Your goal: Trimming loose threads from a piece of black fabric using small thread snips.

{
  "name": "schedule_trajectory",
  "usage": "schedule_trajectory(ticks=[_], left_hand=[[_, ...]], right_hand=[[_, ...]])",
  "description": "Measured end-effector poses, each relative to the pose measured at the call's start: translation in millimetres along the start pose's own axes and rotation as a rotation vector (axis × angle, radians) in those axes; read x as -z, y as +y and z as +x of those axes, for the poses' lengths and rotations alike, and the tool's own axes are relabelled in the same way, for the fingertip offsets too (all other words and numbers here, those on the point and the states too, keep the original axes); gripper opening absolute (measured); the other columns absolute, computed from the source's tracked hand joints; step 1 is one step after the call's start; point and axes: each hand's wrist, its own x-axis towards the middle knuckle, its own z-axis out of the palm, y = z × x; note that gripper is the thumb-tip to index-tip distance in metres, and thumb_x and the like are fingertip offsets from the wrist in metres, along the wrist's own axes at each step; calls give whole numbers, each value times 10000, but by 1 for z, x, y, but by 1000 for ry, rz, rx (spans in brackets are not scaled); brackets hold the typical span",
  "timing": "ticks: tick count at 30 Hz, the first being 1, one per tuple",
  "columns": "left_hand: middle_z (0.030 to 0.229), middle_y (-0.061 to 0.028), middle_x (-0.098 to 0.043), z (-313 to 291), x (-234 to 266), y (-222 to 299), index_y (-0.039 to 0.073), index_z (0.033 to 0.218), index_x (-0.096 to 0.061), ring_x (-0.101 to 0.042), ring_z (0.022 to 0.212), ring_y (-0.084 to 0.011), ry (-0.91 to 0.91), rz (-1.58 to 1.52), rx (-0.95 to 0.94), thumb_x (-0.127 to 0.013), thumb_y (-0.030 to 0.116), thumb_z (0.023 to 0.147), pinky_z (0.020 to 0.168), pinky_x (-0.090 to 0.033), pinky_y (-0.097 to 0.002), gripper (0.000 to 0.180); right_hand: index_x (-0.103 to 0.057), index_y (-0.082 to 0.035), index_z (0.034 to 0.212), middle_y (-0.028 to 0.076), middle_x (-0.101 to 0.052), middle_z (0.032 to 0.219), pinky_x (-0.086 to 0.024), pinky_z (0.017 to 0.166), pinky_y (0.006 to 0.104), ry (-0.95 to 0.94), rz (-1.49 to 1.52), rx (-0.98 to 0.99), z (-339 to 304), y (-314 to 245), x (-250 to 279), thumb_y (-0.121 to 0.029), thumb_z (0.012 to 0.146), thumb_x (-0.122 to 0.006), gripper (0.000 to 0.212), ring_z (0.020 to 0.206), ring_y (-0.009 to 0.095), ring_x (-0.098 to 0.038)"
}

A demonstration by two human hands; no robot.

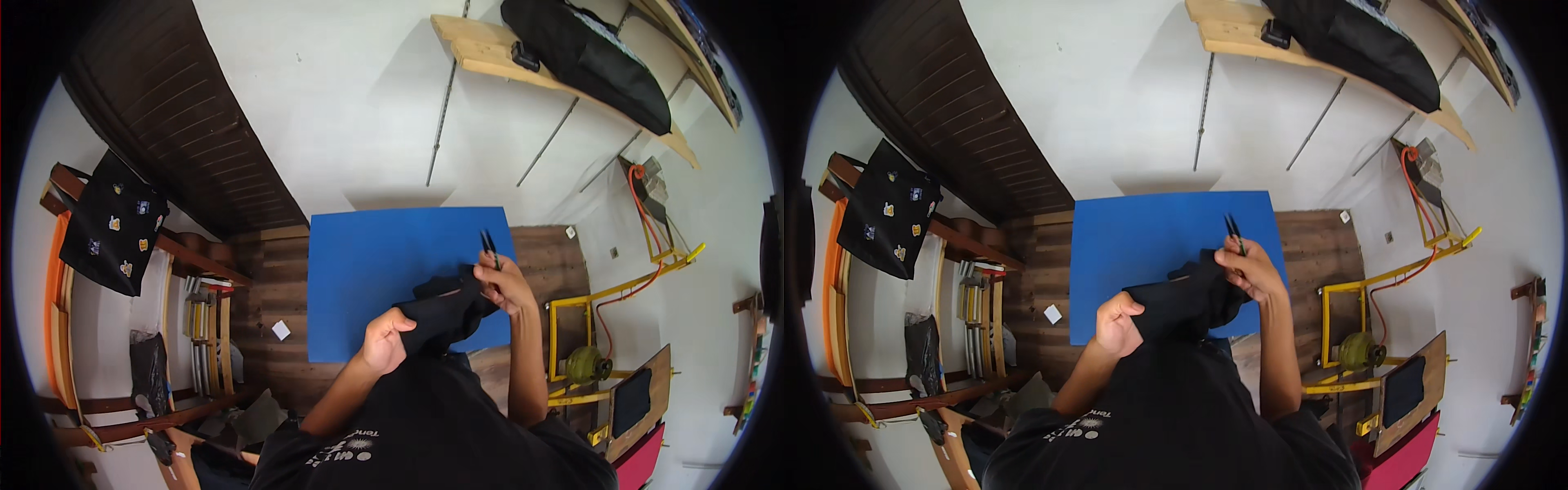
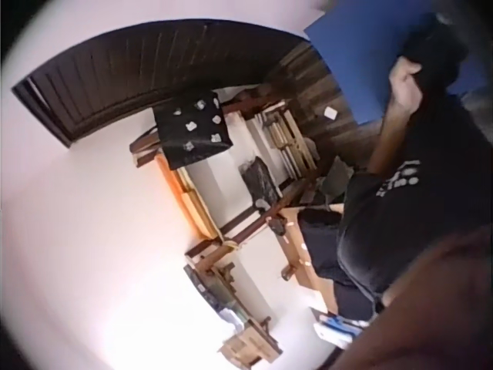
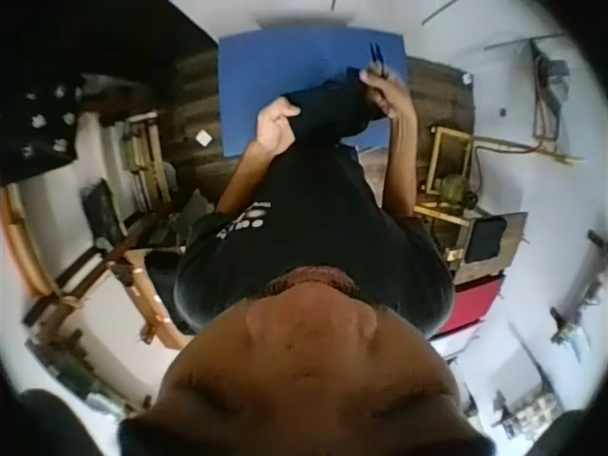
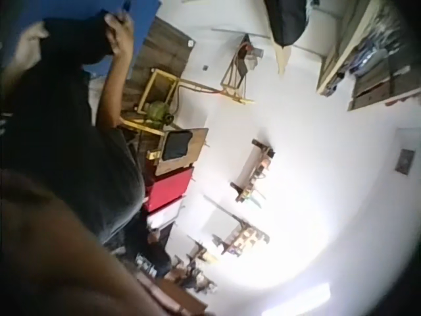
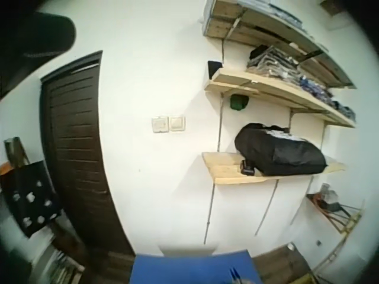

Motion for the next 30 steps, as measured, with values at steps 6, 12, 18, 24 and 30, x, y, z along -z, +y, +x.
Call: schedule_trajectory(ticks=[6,12,18,24,30], left_hand=[[864,-49,-608,18,-11,21,-22,868,-580,-539,832,-107,372,523,-46,-536,205,886,801,-415,-257,231],[594,56,-425,106,-38,66,39,735,-506,-343,574,-43,251,1121,-681,-673,206,880,501,-292,-225,277],[631,-10,-579,143,-137,93,3,744,-533,-463,588,-31,169,917,-956,-752,137,810,535,-384,-190,265],[797,-21,-624,137,-104,76,-22,950,-597,-511,697,-36,167,830,-1071,-686,82,862,629,-424,-186,164],[1031,-111,-663,136,-39,40,23,1053,-480,-522,812,-72,206,588,-1119,-482,146,989,759,-413,-208,139]], right_hand=[[-342,-179,729,-64,-388,636,-245,388,179,191,29,332,-14,-13,10,54,761,-698,427,436,25,-352],[-339,-167,703,-57,-424,615,-233,424,205,486,-102,648,-25,-84,6,21,765,-711,421,464,33,-320],[-308,-167,716,-60,-385,611,-241,452,193,647,-159,1077,-72,-162,-35,1,790,-712,444,484,28,-313],[-331,-154,724,-55,-380,659,-288,519,195,676,-329,979,-110,-106,-70,-32,745,-751,437,574,40,-339],[-537,-43,734,-13,-539,645,-387,543,194,259,-546,804,-101,-21,-136,-69,744,-794,259,590,31,-447]])
